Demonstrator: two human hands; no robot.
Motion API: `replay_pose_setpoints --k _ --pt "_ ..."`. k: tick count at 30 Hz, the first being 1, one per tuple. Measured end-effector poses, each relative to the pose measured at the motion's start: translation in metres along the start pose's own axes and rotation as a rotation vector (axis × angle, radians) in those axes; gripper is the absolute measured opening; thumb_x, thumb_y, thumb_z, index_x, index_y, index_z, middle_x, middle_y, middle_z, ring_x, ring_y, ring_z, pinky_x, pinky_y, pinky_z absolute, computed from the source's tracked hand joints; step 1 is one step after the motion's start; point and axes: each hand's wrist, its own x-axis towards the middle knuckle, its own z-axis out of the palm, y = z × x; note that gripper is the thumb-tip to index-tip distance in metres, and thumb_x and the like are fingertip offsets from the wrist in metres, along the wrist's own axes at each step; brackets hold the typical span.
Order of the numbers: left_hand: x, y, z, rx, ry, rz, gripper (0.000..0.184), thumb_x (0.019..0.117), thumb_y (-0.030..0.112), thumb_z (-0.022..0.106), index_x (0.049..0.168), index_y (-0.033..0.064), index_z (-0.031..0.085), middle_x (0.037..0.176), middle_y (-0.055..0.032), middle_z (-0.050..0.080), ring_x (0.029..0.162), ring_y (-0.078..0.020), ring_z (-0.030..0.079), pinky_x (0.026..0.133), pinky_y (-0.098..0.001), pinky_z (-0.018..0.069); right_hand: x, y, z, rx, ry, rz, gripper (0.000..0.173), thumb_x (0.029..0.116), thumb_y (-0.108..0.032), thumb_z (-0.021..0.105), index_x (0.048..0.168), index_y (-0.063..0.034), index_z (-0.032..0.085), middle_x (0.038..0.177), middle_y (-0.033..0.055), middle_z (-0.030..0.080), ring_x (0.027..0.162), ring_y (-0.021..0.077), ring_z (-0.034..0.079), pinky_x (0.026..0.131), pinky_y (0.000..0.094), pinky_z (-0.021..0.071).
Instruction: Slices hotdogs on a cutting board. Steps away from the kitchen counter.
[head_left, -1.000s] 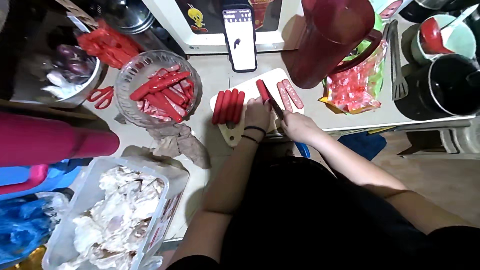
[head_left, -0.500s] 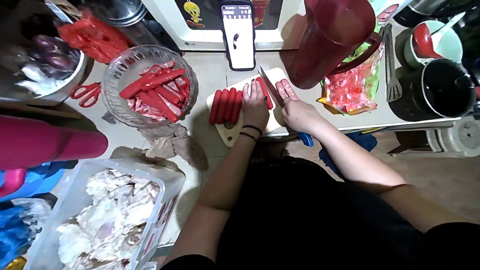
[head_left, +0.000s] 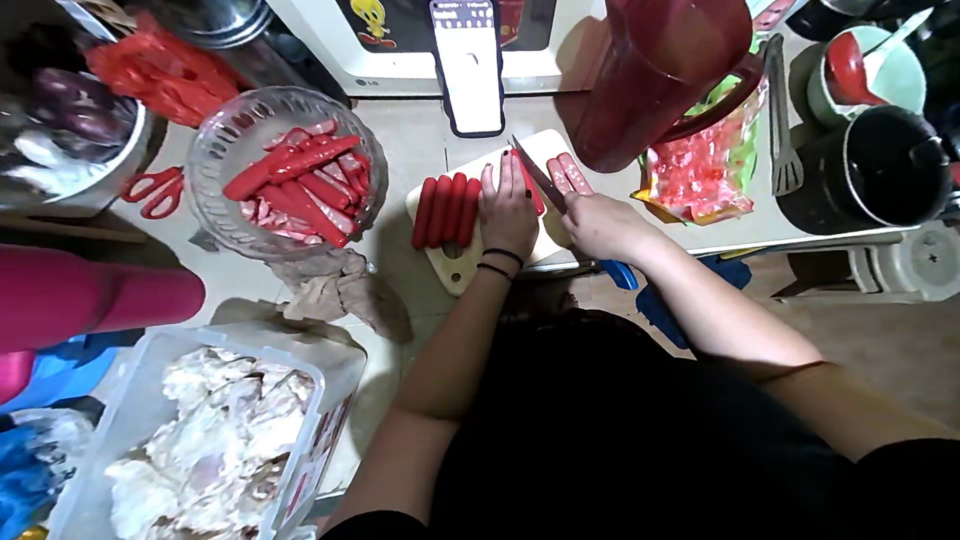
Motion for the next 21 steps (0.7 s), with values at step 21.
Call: replay_pose_setpoints --k 21 --pt "-0.001 0.002 -0.005 0.027 -0.051 -0.036 0.057 0.1036 0.014 0.041 0.159 0.0003 0.034 0.167 -0.0143 0.032 0.155 -0.0381 0.024 0.121 -0.0541 0.0260 0.019 -0.011 -0.015 0.008 -0.100 -0.026 0.028 0.1114 -0.024 0.039 0.107 -0.0034 0.058 0.089 0.0157 0.062 0.082 0.0324 0.066 0.071 0.0535 0.0520"
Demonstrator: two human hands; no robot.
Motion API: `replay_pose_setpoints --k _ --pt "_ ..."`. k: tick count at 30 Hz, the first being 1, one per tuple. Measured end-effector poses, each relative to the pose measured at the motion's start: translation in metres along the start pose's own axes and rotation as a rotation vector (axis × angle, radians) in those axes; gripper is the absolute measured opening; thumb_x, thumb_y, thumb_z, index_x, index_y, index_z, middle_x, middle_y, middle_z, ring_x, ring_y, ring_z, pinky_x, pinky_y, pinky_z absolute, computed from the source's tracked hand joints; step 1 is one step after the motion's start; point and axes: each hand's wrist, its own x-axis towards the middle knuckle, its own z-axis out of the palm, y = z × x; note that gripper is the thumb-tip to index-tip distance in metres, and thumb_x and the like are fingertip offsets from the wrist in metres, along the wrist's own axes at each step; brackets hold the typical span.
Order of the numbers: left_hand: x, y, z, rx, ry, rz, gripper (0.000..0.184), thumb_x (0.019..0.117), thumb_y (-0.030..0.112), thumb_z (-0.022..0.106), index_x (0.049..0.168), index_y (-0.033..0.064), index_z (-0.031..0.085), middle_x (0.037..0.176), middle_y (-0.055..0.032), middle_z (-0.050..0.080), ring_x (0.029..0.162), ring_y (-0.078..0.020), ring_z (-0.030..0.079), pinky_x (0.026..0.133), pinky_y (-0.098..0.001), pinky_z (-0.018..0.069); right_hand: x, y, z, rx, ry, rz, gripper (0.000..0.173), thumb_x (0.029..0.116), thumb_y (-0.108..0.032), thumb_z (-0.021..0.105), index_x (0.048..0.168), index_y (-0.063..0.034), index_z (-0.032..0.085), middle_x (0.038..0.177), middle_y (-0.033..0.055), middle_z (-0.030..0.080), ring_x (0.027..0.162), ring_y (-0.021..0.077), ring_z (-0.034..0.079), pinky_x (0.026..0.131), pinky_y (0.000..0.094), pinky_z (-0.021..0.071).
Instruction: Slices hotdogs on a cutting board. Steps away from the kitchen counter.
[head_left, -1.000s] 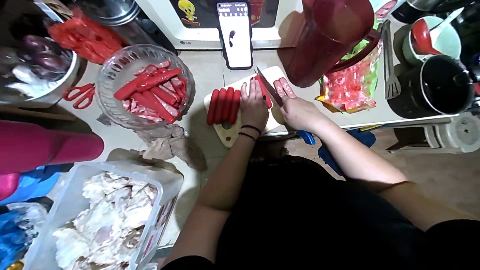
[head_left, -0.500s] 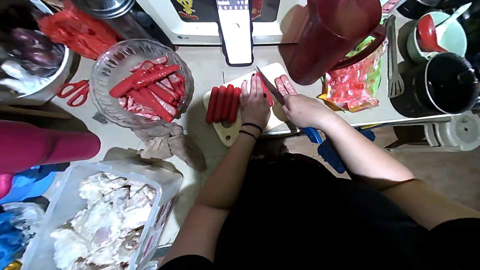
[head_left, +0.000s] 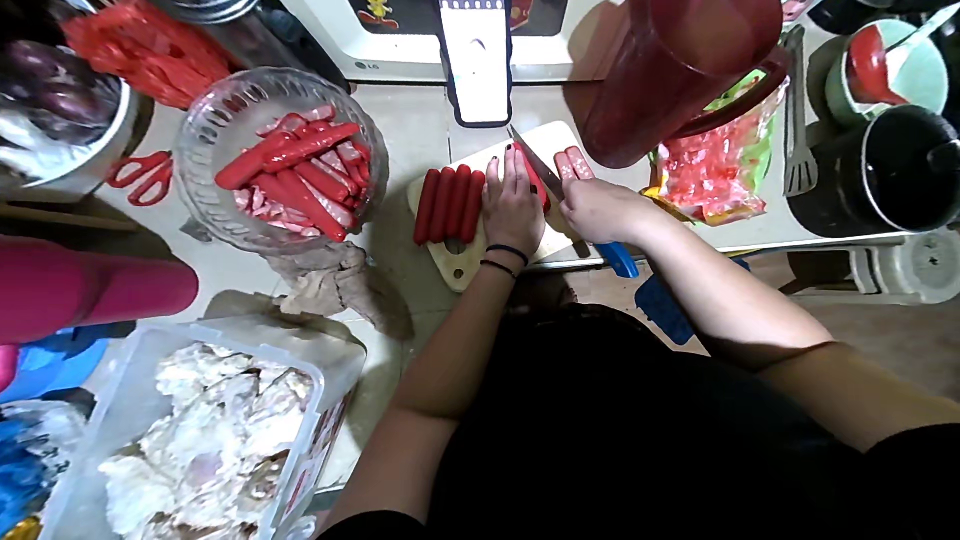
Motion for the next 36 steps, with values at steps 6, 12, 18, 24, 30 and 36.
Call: replay_pose_setpoints --k 6,12,18,24,30,36 --pt "-0.001 -0.002 0.002 0.012 -0.006 0.006 0.057 0.1040 0.017 0.039 0.159 0.0009 0.034 0.167 -0.0132 0.031 0.156 -0.0369 0.022 0.122 -0.0529 0.0243 0.013 -0.003 0.011 -0.026 0.034 0.023 0.026 0.1099 -0.023 0.040 0.112 -0.0035 0.058 0.099 0.0187 0.066 0.095 0.0373 0.068 0.076 0.0586 0.0522" --pt "-0.003 0.001 0.000 0.011 -0.019 -0.015 0.057 0.1049 0.018 0.040 0.160 0.0025 0.033 0.168 -0.0127 0.030 0.157 -0.0363 0.021 0.123 -0.0526 0.0225 0.009 -0.008 0.015 -0.043 0.032 0.039 0.025 0.1085 -0.022 0.041 0.112 -0.0036 0.058 0.100 0.0194 0.066 0.097 0.0383 0.068 0.077 0.0596 0.0522" --pt "-0.004 0.000 0.004 0.048 -0.023 -0.006 0.061 0.1049 0.020 0.041 0.162 0.0040 0.028 0.168 -0.0115 0.030 0.157 -0.0367 0.020 0.124 -0.0529 0.0210 0.003 -0.004 0.021 -0.022 0.020 0.048 0.026 0.1098 -0.024 0.041 0.114 -0.0038 0.057 0.099 0.0186 0.065 0.095 0.0376 0.068 0.077 0.0584 0.0522" --pt "-0.003 0.000 0.001 0.061 -0.051 -0.001 0.059 0.1063 0.019 0.036 0.163 0.0052 0.026 0.169 -0.0104 0.028 0.157 -0.0373 0.018 0.124 -0.0536 0.0212 0.008 -0.009 0.043 -0.066 0.116 0.117 0.032 0.1085 -0.023 0.040 0.127 -0.0008 0.054 0.110 0.0225 0.069 0.107 0.0413 0.069 0.083 0.0602 0.0546" --pt "-0.002 0.004 0.001 0.057 -0.067 -0.027 0.061 0.1057 0.021 0.037 0.163 0.0047 0.023 0.170 -0.0105 0.026 0.158 -0.0357 0.016 0.125 -0.0525 0.0184 0.009 0.002 0.034 0.021 0.058 0.049 0.030 0.1099 -0.024 0.039 0.124 -0.0029 0.055 0.103 0.0205 0.068 0.099 0.0396 0.069 0.080 0.0605 0.0537" --pt "-0.004 0.004 0.000 0.050 -0.065 -0.014 0.062 0.1059 0.022 0.040 0.163 0.0058 0.024 0.170 -0.0098 0.027 0.158 -0.0363 0.016 0.125 -0.0524 0.0175 -0.012 0.005 0.031 0.054 -0.004 0.030 0.028 0.1120 -0.025 0.037 0.121 -0.0033 0.053 0.097 0.0177 0.064 0.091 0.0356 0.068 0.076 0.0562 0.0531"
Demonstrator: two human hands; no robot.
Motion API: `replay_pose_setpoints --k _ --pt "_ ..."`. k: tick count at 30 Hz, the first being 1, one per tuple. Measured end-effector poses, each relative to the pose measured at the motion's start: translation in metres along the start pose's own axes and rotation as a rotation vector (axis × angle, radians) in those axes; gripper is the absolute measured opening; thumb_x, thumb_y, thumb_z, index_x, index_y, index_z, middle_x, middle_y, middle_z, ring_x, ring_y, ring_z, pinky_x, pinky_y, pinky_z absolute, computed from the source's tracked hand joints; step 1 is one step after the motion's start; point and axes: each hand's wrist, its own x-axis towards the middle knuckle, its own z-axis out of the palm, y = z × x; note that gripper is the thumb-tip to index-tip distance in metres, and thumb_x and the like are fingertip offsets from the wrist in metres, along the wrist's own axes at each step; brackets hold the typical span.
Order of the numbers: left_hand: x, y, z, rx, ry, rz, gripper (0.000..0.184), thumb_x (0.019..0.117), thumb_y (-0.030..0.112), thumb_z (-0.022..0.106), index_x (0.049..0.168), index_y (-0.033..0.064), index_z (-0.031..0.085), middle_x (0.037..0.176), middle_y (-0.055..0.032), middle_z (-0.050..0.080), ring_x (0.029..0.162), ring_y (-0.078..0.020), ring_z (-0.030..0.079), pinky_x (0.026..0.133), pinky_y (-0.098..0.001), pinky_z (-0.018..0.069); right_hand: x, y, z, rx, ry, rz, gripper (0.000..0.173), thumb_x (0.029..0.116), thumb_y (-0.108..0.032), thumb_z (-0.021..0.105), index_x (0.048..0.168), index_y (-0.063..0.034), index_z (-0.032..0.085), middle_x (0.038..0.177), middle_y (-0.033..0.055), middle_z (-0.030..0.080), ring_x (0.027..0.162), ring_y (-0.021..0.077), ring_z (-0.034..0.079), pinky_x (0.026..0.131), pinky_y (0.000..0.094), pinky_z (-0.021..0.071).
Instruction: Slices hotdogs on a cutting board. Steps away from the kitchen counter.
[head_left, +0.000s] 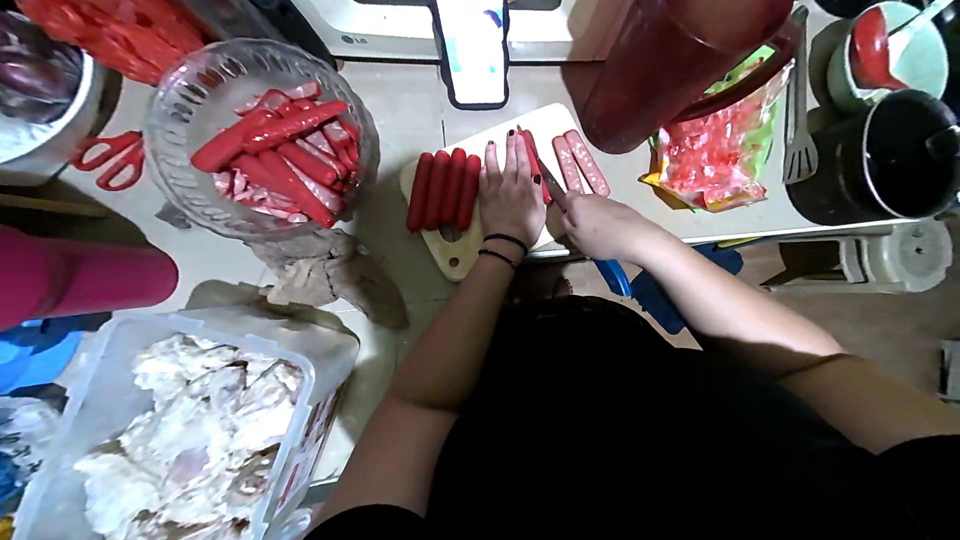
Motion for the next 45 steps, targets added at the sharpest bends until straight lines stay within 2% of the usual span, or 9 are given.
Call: replay_pose_setpoints --k 15,20,24,29,34,37,41,43,45 --pt "0.000 0.000 -0.002 0.041 -0.038 -0.010 0.061 0.1071 0.020 0.036 0.164 0.0042 0.020 0.170 -0.0117 0.026 0.158 -0.0381 0.017 0.125 -0.0528 0.0181 0.011 -0.026 0.035 -0.184 0.099 0.204 0.028 0.1068 -0.012 0.044 0.131 0.0020 0.046 0.106 0.0233 0.069 0.102 0.0421 0.072 0.078 0.0561 0.0580" --pt "-0.002 -0.001 0.001 0.019 -0.002 0.007 0.063 0.1067 0.028 0.036 0.163 0.0037 0.022 0.169 -0.0132 0.026 0.158 -0.0379 0.017 0.125 -0.0531 0.0177 0.014 -0.023 0.029 -0.174 0.105 0.168 0.034 0.1051 -0.018 0.050 0.131 0.0025 0.048 0.107 0.0232 0.068 0.102 0.0419 0.071 0.078 0.0577 0.0573" --pt "-0.002 -0.003 0.006 0.068 0.040 0.022 0.060 0.1075 0.028 0.031 0.162 0.0031 0.025 0.170 -0.0135 0.023 0.158 -0.0382 0.017 0.125 -0.0535 0.0179 -0.014 -0.008 0.028 -0.146 0.035 0.132 0.028 0.1088 -0.017 0.042 0.130 -0.0006 0.049 0.110 0.0230 0.068 0.104 0.0425 0.070 0.080 0.0592 0.0562" --pt "-0.003 -0.003 0.008 0.087 0.052 0.033 0.060 0.1096 0.029 0.026 0.163 0.0013 0.023 0.170 -0.0157 0.024 0.157 -0.0391 0.017 0.125 -0.0559 0.0173 -0.065 0.027 0.039 -0.216 -0.055 0.090 0.023 0.1065 -0.021 0.052 0.122 -0.0038 0.054 0.094 0.0178 0.068 0.091 0.0389 0.071 0.074 0.0572 0.0563" --pt "-0.001 0.001 -0.004 0.023 -0.044 -0.004 0.061 0.1088 0.025 0.032 0.163 -0.0008 0.018 0.171 -0.0164 0.019 0.159 -0.0387 0.012 0.126 -0.0544 0.0132 -0.067 0.044 0.035 -0.088 -0.021 0.056 0.022 0.1092 -0.024 0.048 0.113 -0.0062 0.059 0.084 0.0139 0.066 0.080 0.0338 0.069 0.069 0.0543 0.0548" --pt "0.000 0.000 -0.008 0.002 -0.055 -0.011 0.061 0.1078 0.023 0.033 0.161 -0.0029 0.022 0.170 -0.0179 0.021 0.159 -0.0373 0.013 0.127 -0.0511 0.0137 -0.059 0.039 0.025 -0.030 -0.030 0.078 0.026 0.1113 -0.024 0.041 0.118 -0.0050 0.056 0.092 0.0163 0.066 0.088 0.0352 0.069 0.075 0.0557 0.0546" --pt "-0.008 -0.004 -0.014 -0.038 -0.039 0.040 0.061 0.1081 0.024 0.033 0.159 -0.0093 0.022 0.168 -0.0254 0.021 0.157 -0.0419 0.015 0.127 -0.0518 0.0145 -0.071 0.033 0.030 0.020 0.084 0.044 0.021 0.1098 -0.023 0.045 0.109 -0.0064 0.059 0.076 0.0119 0.064 0.067 0.0291 0.067 0.060 0.0498 0.0543" --pt "-0.020 -0.007 -0.023 -0.070 0.038 0.059 0.060 0.1078 0.023 0.034 0.158 -0.0100 0.025 0.166 -0.0271 0.024 0.156 -0.0435 0.017 0.127 -0.0532 0.0156 -0.070 0.027 0.025 0.014 0.089 0.006 0.023 0.1107 -0.024 0.043 0.109 -0.0071 0.058 0.076 0.0119 0.063 0.070 0.0301 0.067 0.062 0.0503 0.0537" --pt "-0.039 -0.011 -0.033 -0.056 0.148 0.025 0.057 0.1064 0.021 0.040 0.155 -0.0085 0.035 0.161 -0.0277 0.035 0.152 -0.0474 0.027 0.123 -0.0596 0.0220 -0.062 0.019 0.020 -0.006 0.034 -0.035 0.025 0.1117 -0.025 0.039 0.115 -0.0073 0.056 0.086 0.0140 0.064 0.084 0.0340 0.068 0.072 0.0548 0.0536"
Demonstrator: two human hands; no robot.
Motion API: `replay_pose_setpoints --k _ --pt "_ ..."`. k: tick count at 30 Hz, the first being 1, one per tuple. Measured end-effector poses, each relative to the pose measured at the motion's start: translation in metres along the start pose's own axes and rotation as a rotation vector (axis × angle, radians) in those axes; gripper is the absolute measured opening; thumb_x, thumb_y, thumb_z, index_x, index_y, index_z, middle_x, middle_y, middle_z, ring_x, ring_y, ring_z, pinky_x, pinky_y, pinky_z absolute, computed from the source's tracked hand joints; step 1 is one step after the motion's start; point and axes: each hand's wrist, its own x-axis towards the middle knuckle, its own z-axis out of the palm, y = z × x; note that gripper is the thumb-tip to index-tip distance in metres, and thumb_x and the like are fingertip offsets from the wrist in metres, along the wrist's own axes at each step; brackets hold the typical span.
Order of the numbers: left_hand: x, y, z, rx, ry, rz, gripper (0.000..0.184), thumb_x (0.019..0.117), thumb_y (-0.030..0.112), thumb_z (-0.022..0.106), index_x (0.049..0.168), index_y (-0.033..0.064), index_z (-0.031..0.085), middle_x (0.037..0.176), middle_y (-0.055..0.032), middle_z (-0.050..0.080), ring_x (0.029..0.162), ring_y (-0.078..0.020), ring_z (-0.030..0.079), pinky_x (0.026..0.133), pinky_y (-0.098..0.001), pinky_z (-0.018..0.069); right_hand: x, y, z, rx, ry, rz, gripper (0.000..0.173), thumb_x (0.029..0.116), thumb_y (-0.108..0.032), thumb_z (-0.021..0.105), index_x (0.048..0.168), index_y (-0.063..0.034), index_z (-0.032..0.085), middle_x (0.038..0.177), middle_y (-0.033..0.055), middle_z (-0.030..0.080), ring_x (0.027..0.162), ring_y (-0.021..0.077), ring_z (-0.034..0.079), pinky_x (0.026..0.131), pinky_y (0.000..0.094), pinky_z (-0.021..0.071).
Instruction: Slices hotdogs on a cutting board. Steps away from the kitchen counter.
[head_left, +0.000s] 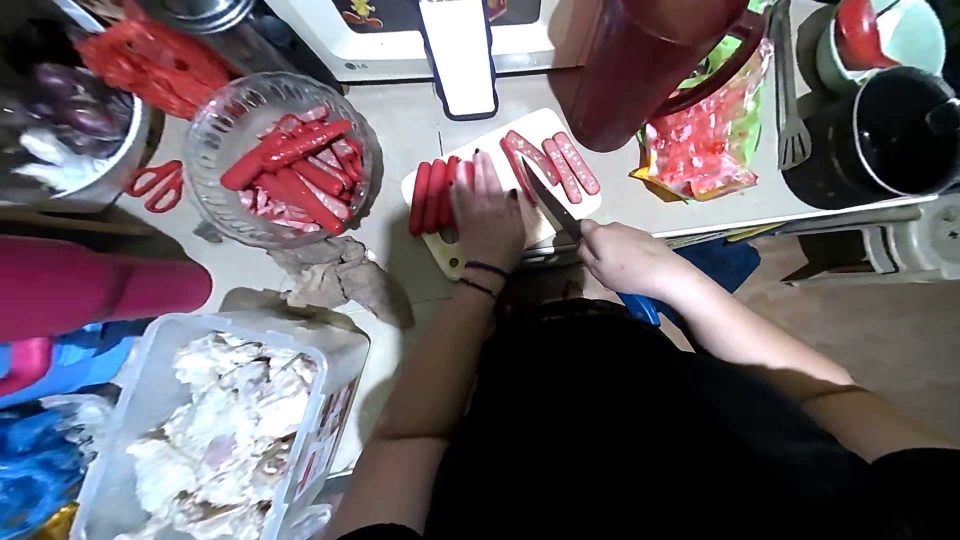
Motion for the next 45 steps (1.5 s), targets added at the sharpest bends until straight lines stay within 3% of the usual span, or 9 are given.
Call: replay_pose_setpoints --k 3,7,11,15,18,21,26,32,45 --pt "-0.017 -0.009 -0.013 0.061 0.008 -0.099 0.053 0.1013 0.011 0.047 0.150 -0.0096 0.043 0.152 -0.0297 0.047 0.142 -0.0502 0.041 0.114 -0.0615 0.0351 0.019 -0.009 0.004 -0.001 -0.019 -0.100 0.029 0.1109 -0.025 0.040 0.120 -0.0052 0.058 0.093 0.0168 0.067 0.090 0.0365 0.069 0.077 0.0578 0.0538" --pt "-0.023 -0.015 -0.017 0.122 0.011 -0.061 0.049 0.0957 -0.002 0.051 0.145 -0.0082 0.051 0.144 -0.0252 0.058 0.129 -0.0485 0.055 0.103 -0.0580 0.0456 0.048 -0.017 0.003 0.042 0.027 -0.084 0.023 0.1080 -0.020 0.047 0.109 -0.0009 0.060 0.092 0.0195 0.066 0.088 0.0389 0.068 0.074 0.0605 0.0532" --pt "-0.015 -0.022 -0.013 0.017 0.014 0.020 0.044 0.0973 -0.006 0.050 0.140 -0.0012 0.059 0.138 -0.0191 0.064 0.132 -0.0408 0.056 0.111 -0.0497 0.0444 0.059 -0.016 -0.007 -0.003 0.062 -0.025 0.022 0.1059 -0.017 0.050 0.111 0.0022 0.059 0.098 0.0231 0.066 0.094 0.0418 0.069 0.077 0.0628 0.0538" --pt "-0.008 -0.013 -0.014 0.068 -0.114 -0.082 0.053 0.0985 -0.005 0.049 0.151 -0.0024 0.045 0.157 -0.0271 0.042 0.132 -0.0474 0.053 0.109 -0.0539 0.0440 0.055 -0.011 0.001 0.067 0.043 -0.096 0.023 0.1069 -0.020 0.047 0.108 -0.0015 0.060 0.089 0.0181 0.065 0.084 0.0364 0.068 0.072 0.0583 0.0538" --pt "0.004 -0.005 -0.018 -0.037 -0.162 -0.113 0.047 0.0996 0.004 0.055 0.144 -0.0100 0.051 0.151 -0.0295 0.049 0.135 -0.0467 0.051 0.114 -0.0559 0.0383 0.050 -0.016 0.004 0.104 0.016 -0.107 0.028 0.1094 -0.022 0.042 0.107 -0.0012 0.060 0.087 0.0176 0.063 0.083 0.0354 0.066 0.071 0.0562 0.0524" --pt "0.014 0.002 -0.005 -0.200 -0.064 -0.066 0.039 0.1017 0.006 0.052 0.136 -0.0125 0.058 0.146 -0.0302 0.054 0.137 -0.0413 0.053 0.117 -0.0504 0.0388 0.049 -0.023 0.002 0.075 -0.002 -0.080 0.029 0.1105 -0.023 0.041 0.108 -0.0005 0.060 0.091 0.0189 0.064 0.087 0.0365 0.067 0.073 0.0568 0.0528" --pt "0.016 -0.008 0.025 -0.072 0.062 0.046 0.040 0.1001 0.002 0.047 0.136 -0.0085 0.061 0.150 -0.0238 0.053 0.124 -0.0449 0.060 0.104 -0.0544 0.0445 0.053 -0.015 -0.004 0.041 0.052 -0.054 0.024 0.1077 -0.021 0.045 0.111 -0.0021 0.059 0.090 0.0181 0.066 0.087 0.0372 0.068 0.072 0.0585 0.0532" --pt "0.011 -0.011 0.027 -0.028 0.009 -0.013 0.049 0.1043 0.011 0.043 0.153 0.0041 0.047 0.161 -0.0104 0.044 0.145 -0.0445 0.039 0.107 -0.0609 0.0381 0.045 -0.017 -0.013 0.016 0.061 -0.048 0.019 0.1073 -0.020 0.047 0.108 -0.0040 0.057 0.087 0.0162 0.064 0.083 0.0359 0.067 0.070 0.0568 0.0524" --pt "0.013 -0.011 0.029 0.022 -0.059 -0.036 0.053 0.1060 0.012 0.037 0.159 0.0043 0.036 0.165 -0.0103 0.037 0.155 -0.0353 0.028 0.122 -0.0560 0.0243 0.046 -0.014 -0.023 0.120 -0.055 -0.078 0.023 0.1120 -0.022 0.040 0.107 -0.0050 0.055 0.076 0.0096 0.057 0.063 0.0227 0.061 0.061 0.0418 0.0525"
